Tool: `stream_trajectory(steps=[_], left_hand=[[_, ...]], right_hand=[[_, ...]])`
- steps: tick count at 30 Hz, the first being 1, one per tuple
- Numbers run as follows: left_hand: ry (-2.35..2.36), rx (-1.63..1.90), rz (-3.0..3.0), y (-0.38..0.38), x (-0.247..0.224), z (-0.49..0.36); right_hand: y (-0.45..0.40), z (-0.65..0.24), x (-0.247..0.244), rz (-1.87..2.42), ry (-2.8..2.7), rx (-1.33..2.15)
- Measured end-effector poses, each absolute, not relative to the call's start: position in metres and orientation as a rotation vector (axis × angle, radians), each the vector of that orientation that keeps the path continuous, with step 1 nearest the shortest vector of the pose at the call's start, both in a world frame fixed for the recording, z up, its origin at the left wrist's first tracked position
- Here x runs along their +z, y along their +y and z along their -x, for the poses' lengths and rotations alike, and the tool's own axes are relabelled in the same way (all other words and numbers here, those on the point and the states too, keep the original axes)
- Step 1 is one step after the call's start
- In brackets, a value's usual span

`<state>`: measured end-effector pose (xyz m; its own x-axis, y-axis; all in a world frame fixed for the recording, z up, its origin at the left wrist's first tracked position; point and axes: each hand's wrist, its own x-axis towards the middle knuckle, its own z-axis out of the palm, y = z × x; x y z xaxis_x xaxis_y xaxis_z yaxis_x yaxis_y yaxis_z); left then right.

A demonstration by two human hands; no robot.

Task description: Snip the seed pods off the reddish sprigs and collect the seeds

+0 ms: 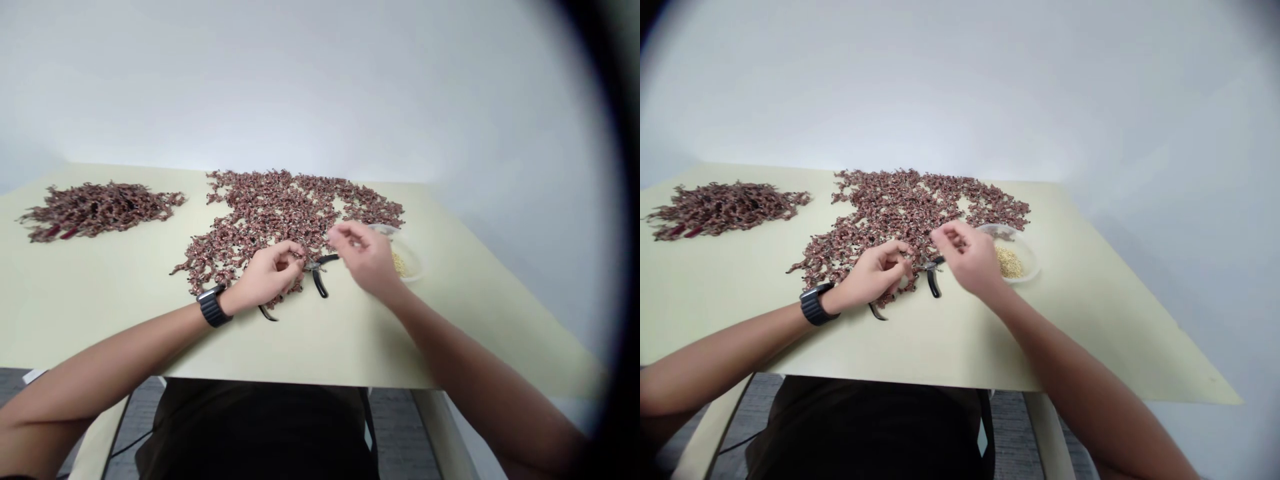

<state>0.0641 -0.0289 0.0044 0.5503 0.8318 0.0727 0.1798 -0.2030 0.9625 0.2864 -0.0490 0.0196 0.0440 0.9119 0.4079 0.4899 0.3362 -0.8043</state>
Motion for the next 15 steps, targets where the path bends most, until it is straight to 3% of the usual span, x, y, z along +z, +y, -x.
stream_trajectory(steps=[4, 10, 15], left_hand=[[0.860, 0.757, -1.573, -0.023, 0.000, -0.065], [0.811, 0.777, -1.520, -0.019, -0.003, -0.064], [0.806, 0.785, -1.558, -0.020, -0.002, -0.063]], right_hand=[[-0.034, -0.332, 0.036, 1.499, -1.583, 0.220], [-0.013, -0.388, 0.031, 2.025, -2.279, 0.426], [-0.002, -0.395, 0.021, 2.042, -2.256, 0.433]])
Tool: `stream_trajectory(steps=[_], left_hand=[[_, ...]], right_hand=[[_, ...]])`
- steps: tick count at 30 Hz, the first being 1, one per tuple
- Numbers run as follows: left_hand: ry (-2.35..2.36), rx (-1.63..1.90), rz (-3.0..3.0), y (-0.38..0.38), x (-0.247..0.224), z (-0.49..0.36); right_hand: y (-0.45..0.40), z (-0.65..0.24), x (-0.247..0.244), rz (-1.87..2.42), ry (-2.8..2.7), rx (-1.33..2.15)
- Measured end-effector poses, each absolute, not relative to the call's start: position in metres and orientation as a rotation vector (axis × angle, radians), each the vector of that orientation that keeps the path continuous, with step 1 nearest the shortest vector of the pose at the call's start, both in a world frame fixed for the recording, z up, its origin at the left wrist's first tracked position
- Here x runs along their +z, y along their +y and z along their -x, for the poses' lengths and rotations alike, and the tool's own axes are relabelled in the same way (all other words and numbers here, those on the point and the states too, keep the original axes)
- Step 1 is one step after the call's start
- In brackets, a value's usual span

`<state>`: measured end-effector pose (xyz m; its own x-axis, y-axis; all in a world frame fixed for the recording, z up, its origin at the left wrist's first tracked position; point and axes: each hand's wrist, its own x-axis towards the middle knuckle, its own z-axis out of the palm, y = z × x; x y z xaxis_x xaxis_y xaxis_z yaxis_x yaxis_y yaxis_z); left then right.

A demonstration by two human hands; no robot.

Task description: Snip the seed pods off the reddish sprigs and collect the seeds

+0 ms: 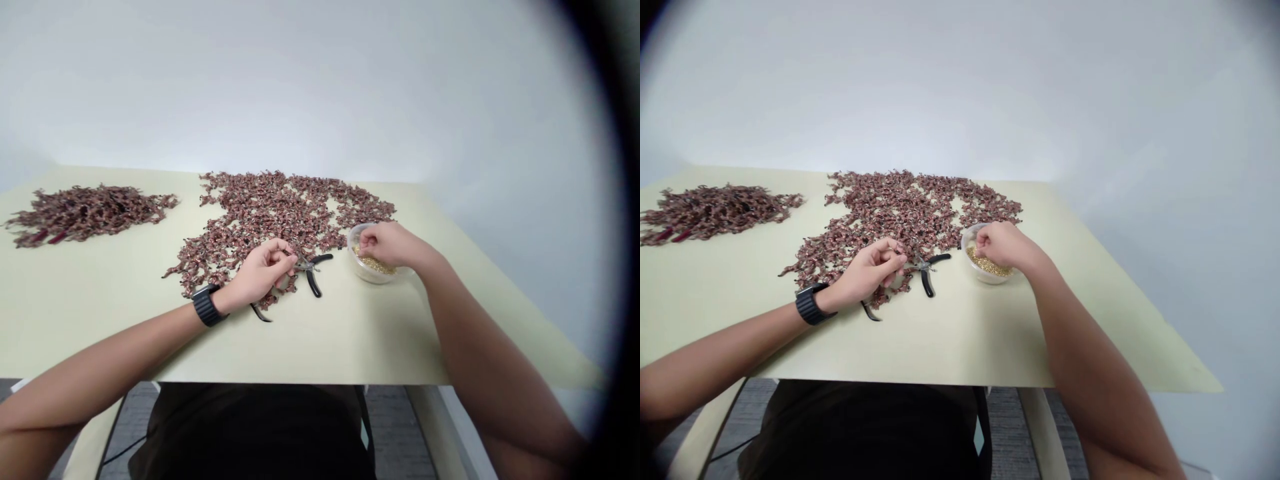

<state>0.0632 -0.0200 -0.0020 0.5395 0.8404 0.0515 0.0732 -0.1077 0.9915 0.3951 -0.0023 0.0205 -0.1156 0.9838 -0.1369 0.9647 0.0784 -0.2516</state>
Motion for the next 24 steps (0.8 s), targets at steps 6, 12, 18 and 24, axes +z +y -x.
stream_trajectory(steps=[6, 12, 18, 24], left_hand=[[0.807, 0.741, -1.569, -0.0214, -0.0007, -0.0632], [0.801, 0.722, -1.568, -0.0215, 0.0005, -0.0634], [0.785, 0.707, -1.557, -0.0209, -0.0004, -0.0631], [0.770, 0.708, -1.546, -0.0207, -0.0010, -0.0632]], right_hand=[[0.0003, -0.3968, 0.0223, 2.019, -2.127, 0.421], [-0.0018, -0.3927, 0.0259, 1.996, -2.160, 0.425], [0.0004, -0.3954, 0.0236, 2.009, -2.201, 0.488], [-0.0001, -0.3959, 0.0237, 1.958, -2.227, 0.505]])
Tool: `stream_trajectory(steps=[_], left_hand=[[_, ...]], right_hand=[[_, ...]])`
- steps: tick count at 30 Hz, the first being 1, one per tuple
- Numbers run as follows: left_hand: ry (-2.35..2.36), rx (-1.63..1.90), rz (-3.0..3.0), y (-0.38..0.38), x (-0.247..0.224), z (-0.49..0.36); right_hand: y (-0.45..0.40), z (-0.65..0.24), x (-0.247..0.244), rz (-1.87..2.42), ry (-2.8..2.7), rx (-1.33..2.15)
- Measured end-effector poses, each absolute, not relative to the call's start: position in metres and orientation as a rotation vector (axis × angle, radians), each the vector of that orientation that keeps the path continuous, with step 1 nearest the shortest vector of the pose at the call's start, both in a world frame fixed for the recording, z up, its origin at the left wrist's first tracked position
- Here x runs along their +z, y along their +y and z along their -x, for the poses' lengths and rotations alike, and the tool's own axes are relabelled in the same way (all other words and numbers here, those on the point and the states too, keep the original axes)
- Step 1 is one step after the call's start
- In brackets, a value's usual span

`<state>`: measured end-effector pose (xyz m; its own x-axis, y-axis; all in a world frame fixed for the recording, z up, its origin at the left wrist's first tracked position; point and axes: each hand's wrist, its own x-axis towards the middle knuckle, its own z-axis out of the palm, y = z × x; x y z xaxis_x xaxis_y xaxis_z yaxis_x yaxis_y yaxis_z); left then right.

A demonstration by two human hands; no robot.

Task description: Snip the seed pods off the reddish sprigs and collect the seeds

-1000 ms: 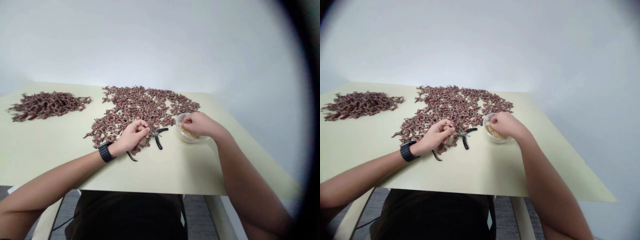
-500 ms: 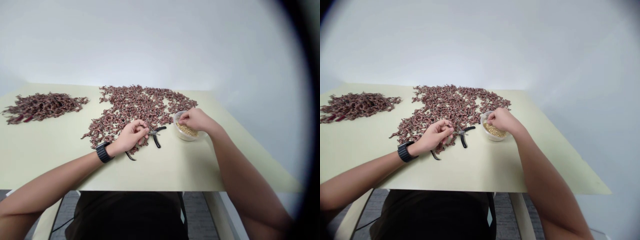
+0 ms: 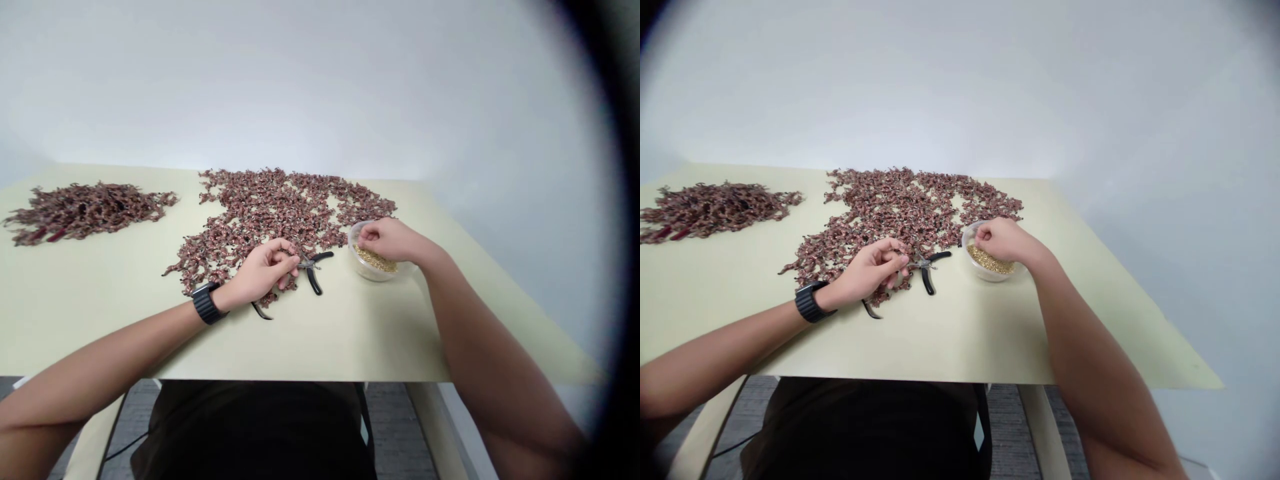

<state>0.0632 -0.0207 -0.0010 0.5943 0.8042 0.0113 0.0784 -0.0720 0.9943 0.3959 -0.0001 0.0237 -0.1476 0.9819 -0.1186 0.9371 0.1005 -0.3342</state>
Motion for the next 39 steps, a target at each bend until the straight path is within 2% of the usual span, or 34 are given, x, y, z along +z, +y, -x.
stream_trajectory(steps=[8, 15, 24, 28, 35, 39], left_hand=[[0.754, 0.717, -1.497, -0.019, -0.004, -0.063], [0.710, 0.723, -1.342, -0.026, 0.007, -0.068], [0.736, 0.751, -1.293, -0.026, 0.006, -0.067], [0.729, 0.769, -1.240, -0.025, 0.003, -0.066], [0.689, 0.797, -1.085, -0.024, 0.004, -0.068], [0.694, 0.805, -1.026, -0.024, 0.004, -0.068]], right_hand=[[-0.007, -0.392, 0.033, 1.847, -2.014, 0.590], [-0.043, -0.325, 0.050, 1.307, -1.945, 0.701], [-0.058, -0.285, 0.021, 1.329, -1.979, 0.740], [-0.057, -0.283, 0.021, 1.327, -1.975, 0.582], [-0.057, -0.277, 0.001, 1.116, -2.101, 0.046], [-0.058, -0.276, -0.004, 1.041, -2.179, -0.015]])
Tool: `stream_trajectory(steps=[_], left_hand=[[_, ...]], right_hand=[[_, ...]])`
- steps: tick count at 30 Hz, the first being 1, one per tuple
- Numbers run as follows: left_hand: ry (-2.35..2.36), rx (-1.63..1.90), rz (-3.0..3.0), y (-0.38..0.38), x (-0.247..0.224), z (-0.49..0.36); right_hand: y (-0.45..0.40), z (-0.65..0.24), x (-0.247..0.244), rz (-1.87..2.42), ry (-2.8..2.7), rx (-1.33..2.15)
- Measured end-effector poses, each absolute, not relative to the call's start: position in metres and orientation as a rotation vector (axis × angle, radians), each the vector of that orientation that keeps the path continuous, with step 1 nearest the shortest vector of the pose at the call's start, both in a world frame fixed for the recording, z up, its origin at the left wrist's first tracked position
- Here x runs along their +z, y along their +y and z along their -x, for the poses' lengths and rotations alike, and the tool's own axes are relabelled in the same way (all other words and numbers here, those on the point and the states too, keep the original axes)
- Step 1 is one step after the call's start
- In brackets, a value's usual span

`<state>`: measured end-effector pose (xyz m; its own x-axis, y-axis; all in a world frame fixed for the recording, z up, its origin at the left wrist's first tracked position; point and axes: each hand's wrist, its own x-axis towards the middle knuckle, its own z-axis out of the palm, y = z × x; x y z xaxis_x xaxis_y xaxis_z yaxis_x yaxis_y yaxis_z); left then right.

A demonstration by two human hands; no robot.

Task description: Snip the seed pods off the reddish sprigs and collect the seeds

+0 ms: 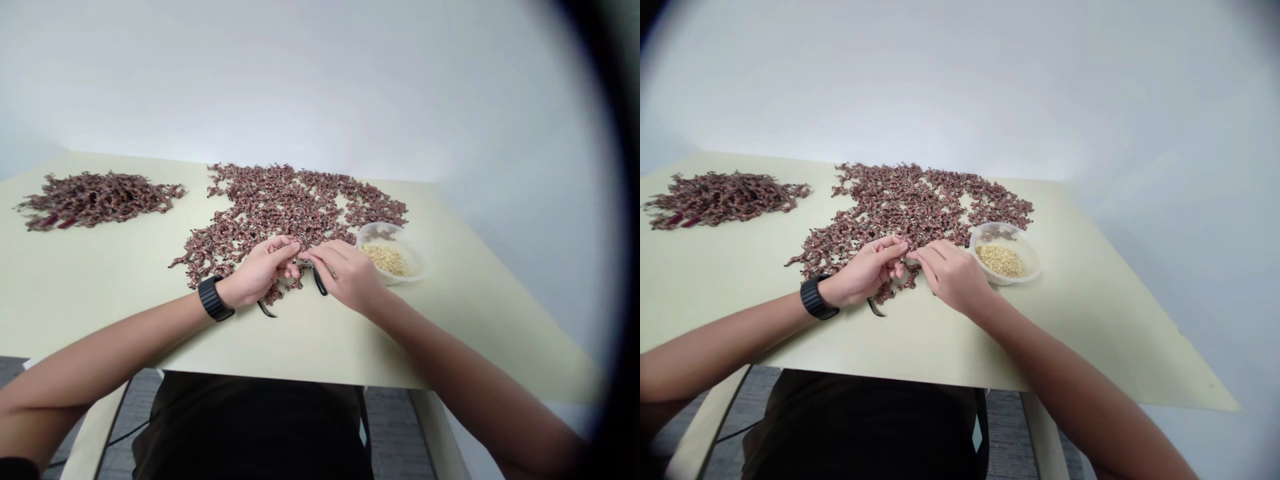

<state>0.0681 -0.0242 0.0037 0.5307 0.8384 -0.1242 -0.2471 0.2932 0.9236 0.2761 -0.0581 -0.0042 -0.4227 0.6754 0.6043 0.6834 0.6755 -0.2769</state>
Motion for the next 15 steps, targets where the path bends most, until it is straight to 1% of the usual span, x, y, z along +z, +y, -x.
stream_trajectory(steps=[4, 8, 11, 15], left_hand=[[0.702, 0.799, -1.109, -0.024, 0.002, -0.067], [0.721, 0.800, -1.255, -0.024, 0.003, -0.066], [0.727, 0.790, -1.342, -0.026, 0.004, -0.066], [0.703, 0.780, -1.390, -0.029, 0.003, -0.068]], right_hand=[[-0.060, -0.275, 0.003, 1.075, -2.086, 0.134], [-0.061, -0.274, 0.011, 1.254, -1.838, 0.431], [-0.061, -0.272, 0.012, 1.297, -1.715, 0.625], [-0.061, -0.270, 0.010, 1.274, -1.670, 0.728]])
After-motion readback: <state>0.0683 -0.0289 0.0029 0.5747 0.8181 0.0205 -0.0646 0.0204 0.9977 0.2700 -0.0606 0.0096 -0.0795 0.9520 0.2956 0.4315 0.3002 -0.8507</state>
